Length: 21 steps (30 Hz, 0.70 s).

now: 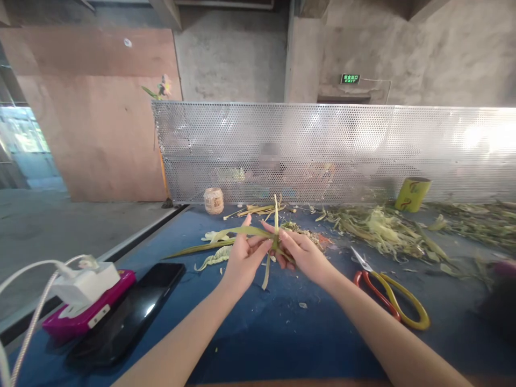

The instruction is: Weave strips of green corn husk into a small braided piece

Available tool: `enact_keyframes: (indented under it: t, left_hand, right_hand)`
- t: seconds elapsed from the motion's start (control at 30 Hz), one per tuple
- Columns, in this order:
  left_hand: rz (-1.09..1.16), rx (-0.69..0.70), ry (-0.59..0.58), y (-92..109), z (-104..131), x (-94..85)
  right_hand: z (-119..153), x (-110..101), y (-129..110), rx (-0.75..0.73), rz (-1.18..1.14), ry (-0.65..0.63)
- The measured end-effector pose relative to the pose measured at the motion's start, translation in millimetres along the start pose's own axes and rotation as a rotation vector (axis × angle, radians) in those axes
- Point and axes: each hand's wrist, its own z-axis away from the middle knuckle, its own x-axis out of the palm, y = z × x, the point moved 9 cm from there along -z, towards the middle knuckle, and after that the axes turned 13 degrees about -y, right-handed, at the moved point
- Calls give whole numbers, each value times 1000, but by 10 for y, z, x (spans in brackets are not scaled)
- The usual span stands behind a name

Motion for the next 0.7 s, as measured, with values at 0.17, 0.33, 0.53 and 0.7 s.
enact_keyframes:
  t: [0.17,0.33,0.53,0.7]
  left_hand:
    - [-21,-14,58,15,-2,-102]
    - [-57,-62,1,-4,16,-52]
    - [-145,-53,-21,7,-1,-70]
    - [-141,-81,-15,24,-1,-81]
  right_hand:
    - [23,9,-27,-1,2,-28]
    - [3,66,34,32,-63,-70]
    - [32,-37,-39,70,59,-43]
    - [66,-162,-88,72,162,-67]
